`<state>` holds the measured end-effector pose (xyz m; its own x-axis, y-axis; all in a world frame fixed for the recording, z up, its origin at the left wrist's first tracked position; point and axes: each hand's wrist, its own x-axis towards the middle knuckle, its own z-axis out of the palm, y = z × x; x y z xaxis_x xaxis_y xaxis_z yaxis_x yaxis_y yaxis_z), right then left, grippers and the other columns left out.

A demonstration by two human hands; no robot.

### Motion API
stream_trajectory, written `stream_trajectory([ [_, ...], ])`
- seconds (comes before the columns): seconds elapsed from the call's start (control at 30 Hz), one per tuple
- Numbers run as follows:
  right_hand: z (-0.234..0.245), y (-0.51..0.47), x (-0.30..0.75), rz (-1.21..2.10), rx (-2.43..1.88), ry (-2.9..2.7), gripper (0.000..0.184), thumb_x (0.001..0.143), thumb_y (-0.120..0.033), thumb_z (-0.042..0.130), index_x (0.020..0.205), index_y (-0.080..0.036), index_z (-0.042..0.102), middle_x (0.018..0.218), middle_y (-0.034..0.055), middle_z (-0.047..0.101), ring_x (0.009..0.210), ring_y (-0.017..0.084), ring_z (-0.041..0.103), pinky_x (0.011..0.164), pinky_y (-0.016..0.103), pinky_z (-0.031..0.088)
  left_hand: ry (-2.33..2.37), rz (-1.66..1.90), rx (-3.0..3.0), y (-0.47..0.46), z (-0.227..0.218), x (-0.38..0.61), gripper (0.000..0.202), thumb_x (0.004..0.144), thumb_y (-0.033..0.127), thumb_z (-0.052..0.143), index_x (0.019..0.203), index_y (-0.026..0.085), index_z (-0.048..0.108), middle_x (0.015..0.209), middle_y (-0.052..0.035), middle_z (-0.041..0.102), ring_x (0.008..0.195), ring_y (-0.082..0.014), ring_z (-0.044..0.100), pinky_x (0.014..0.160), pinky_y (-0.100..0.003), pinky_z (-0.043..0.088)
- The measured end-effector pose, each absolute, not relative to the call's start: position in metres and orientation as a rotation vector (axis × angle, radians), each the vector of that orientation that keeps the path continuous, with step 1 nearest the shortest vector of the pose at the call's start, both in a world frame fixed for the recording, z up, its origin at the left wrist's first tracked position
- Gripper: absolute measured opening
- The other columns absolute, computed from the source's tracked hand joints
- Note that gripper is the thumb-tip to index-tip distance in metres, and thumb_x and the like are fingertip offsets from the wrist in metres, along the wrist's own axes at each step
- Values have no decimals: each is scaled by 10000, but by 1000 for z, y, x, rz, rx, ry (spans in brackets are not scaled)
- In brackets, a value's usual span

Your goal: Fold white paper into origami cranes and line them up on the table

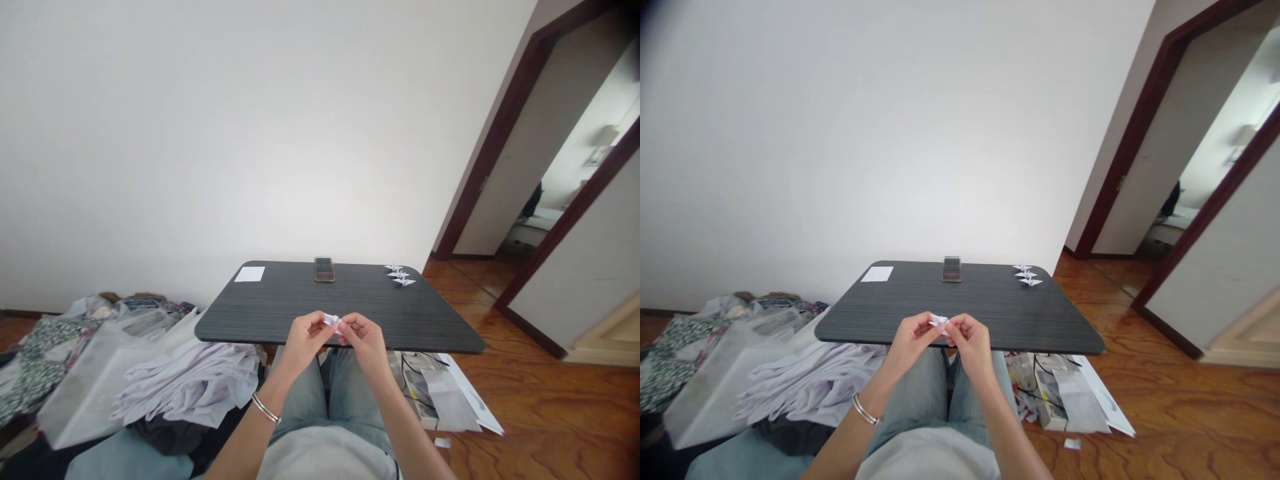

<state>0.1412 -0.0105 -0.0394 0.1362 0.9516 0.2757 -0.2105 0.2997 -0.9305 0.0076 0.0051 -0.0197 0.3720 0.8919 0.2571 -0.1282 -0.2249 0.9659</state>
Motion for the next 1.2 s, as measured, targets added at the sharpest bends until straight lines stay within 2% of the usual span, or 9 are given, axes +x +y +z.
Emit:
stream_trajectory([
  [0.27,-39,-11,140,1017,-859,-1087,269,664,-413,708,648,-172,588,509,-25,570,440,100,494,445,214,412,732,1110,1432,8,-19,9,192,690,290,692,745,112,646,702,-43,684,657,-161,637,676,-277,514],
  [0.4,-38,-12,140,1026,-856,-1071,255,687,-405,692,664,-171,594,518,-21,573,452,102,496,453,215,414,740,1120,1440,7,-18,9,204,710,307,670,764,112,646,704,-47,683,662,-169,641,682,-293,518],
  [0.6,-32,-14,143,1017,-875,-1032,249,653,-399,713,643,-171,613,553,-10,586,480,106,493,460,216,404,725,1079,1568,5,-14,7,218,675,231,697,860,123,658,815,-71,695,760,-187,643,742,-298,506],
  [0.77,-29,-17,142,1078,-854,-1008,236,645,-385,715,627,-169,621,537,-20,568,479,96,469,458,204,383,756,1130,1625,4,-13,7,157,733,219,634,859,132,667,824,-68,695,787,-190,642,759,-291,497],
  [1.0,-26,-17,142,1135,-819,-1012,264,671,-402,690,591,-165,605,517,-29,523,470,89,428,459,201,367,822,1213,1788,2,-12,7,132,789,213,565,823,145,673,804,-56,661,752,-169,615,711,-261,496],
  [1.2,-25,-17,146,1216,-836,-1024,278,669,-408,688,582,-166,582,523,-24,535,469,90,448,474,203,368,779,1302,1869,1,-10,5,136,797,217,557,833,159,675,909,-80,616,839,-182,593,713,-263,500],
])
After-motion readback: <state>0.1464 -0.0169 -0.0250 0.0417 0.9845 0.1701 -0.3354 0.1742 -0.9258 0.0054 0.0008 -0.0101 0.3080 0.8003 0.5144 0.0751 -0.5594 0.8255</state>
